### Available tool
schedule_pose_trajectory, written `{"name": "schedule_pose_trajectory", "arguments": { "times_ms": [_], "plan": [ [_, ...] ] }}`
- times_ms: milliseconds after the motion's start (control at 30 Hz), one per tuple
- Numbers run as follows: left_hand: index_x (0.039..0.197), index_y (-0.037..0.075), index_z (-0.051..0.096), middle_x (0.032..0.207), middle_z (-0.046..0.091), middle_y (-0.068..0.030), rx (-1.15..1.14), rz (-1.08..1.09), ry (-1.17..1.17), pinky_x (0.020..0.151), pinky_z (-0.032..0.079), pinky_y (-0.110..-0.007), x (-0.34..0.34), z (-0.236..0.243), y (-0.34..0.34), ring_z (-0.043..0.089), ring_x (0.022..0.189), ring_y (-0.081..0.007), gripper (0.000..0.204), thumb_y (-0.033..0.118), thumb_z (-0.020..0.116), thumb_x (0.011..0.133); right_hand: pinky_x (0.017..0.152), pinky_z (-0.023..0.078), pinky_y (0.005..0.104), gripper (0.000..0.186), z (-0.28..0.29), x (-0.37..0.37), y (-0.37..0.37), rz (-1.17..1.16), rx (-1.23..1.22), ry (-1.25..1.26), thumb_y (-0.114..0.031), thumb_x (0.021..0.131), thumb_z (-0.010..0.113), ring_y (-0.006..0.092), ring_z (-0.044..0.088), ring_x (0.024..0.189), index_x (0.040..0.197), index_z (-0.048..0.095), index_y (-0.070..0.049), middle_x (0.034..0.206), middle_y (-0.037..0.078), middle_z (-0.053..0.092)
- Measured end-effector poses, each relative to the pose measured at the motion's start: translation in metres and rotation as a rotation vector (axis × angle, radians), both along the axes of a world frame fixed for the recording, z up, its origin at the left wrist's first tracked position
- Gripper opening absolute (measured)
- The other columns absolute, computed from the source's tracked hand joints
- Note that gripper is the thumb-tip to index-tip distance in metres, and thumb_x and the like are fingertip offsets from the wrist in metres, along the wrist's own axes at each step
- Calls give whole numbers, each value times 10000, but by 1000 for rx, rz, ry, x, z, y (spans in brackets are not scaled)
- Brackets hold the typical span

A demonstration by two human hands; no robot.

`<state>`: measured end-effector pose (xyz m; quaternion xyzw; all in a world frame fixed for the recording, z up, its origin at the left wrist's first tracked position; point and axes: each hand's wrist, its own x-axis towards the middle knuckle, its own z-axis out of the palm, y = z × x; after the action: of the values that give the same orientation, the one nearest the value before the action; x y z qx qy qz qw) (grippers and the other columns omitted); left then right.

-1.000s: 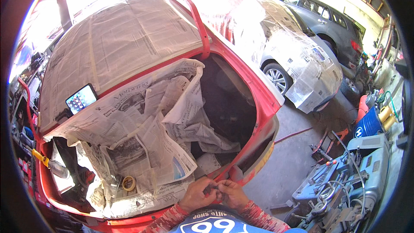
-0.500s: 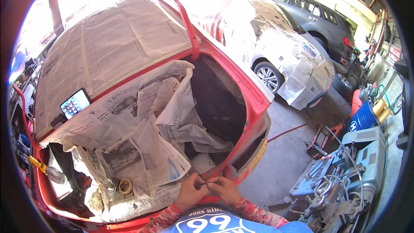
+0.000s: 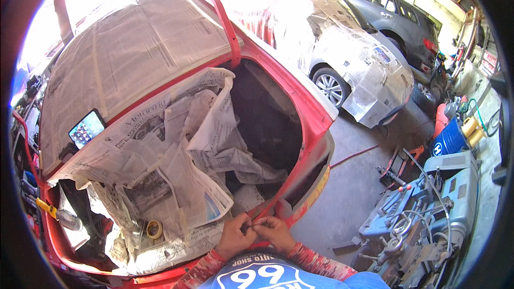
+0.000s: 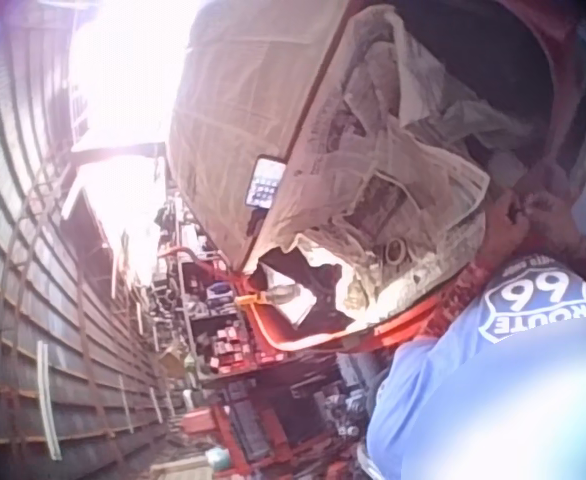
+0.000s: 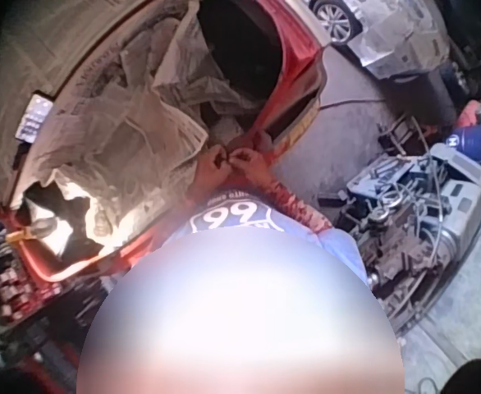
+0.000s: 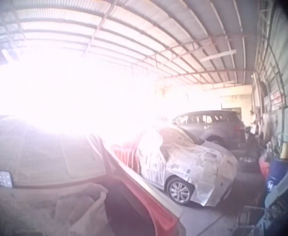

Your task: The person positions a red car bumper onto the front of a vehicle, aligns it, and secures it using multiple clips. They use a portable work light to inspect the fit and then remove the bumper to adjust the clips before repositioning it again.

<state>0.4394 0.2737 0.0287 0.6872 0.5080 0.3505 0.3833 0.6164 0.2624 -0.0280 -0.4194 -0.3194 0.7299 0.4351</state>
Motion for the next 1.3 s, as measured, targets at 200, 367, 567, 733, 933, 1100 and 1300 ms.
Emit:
{"name": "schedule_pose_trajectory", "arguments": {
  "times_ms": [200, 367, 567, 733, 933, 1100, 1300],
  "plan": [
    [943, 4, 652, 834, 688, -141, 124, -9, -23, 665, 546, -340, 6, -4, 3, 685, 724, -204, 176, 108, 727, 823, 747, 591, 289, 195, -4, 11, 1, -71, -105, 147, -116, 979, 708, 167, 712, 829, 1135, 688, 1, 1025, 85, 730],
    [970, 0, 667, 867, 705, -138, -69, -76, -58, 710, 552, -334, 1, -7, 3, 695, 775, -200, 208, 118, 760, 827, 780, 600, 306, 204, -3, 18, 2, -11, -134, 125, -120, 990, 697, 192, 722, 891, 1142, 663, 12, 1031, 114, 726],
    [995, 2, 675, 903, 725, -121, -232, -76, -106, 733, 550, -319, -4, -11, 4, 694, 817, -159, 188, 121, 732, 862, 735, 574, 281, 195, 1, 14, 1, 106, -143, -71, -188, 1000, 695, 147, 689, 776, 1103, 691, -23, 971, 60, 729],
    [1016, 3, 670, 918, 732, -116, -218, -55, -23, 770, 554, -331, -7, -22, 2, 698, 850, -163, 196, 144, 708, 886, 686, 564, 291, 226, -10, 17, 4, 97, 1, -154, -207, 1015, 667, 120, 669, 734, 1134, 703, -18, 938, 29, 718],
    [1023, -6, 671, 880, 704, -97, -117, -43, 106, 719, 537, -311, -24, -52, 4, 672, 797, -152, 182, 89, 710, 873, 682, 549, 315, 305, -33, 44, -10, 64, 37, -451, -238, 951, 725, 159, 677, 720, 1180, 698, -38, 937, 76, 735],
    [1025, 25, 682, 885, 664, -137, 43, -202, 204, 727, 538, -374, -27, -64, 8, 672, 809, -287, 216, 105, 734, 831, 744, 562, 405, 472, -42, 62, -23, 192, 231, -883, -214, 840, 790, 317, 711, 816, 1257, 656, -38, 963, 167, 723],
    [966, 41, 659, 888, 619, -144, 111, -339, 430, 727, 534, -467, -15, -69, 10, 652, 817, -367, 156, 132, 690, 844, 840, 552, 497, 708, -68, 51, -23, 167, 549, -1195, -229, 781, 831, 402, 691, 966, 1398, 512, -94, 1093, 166, 702]
  ]
}}
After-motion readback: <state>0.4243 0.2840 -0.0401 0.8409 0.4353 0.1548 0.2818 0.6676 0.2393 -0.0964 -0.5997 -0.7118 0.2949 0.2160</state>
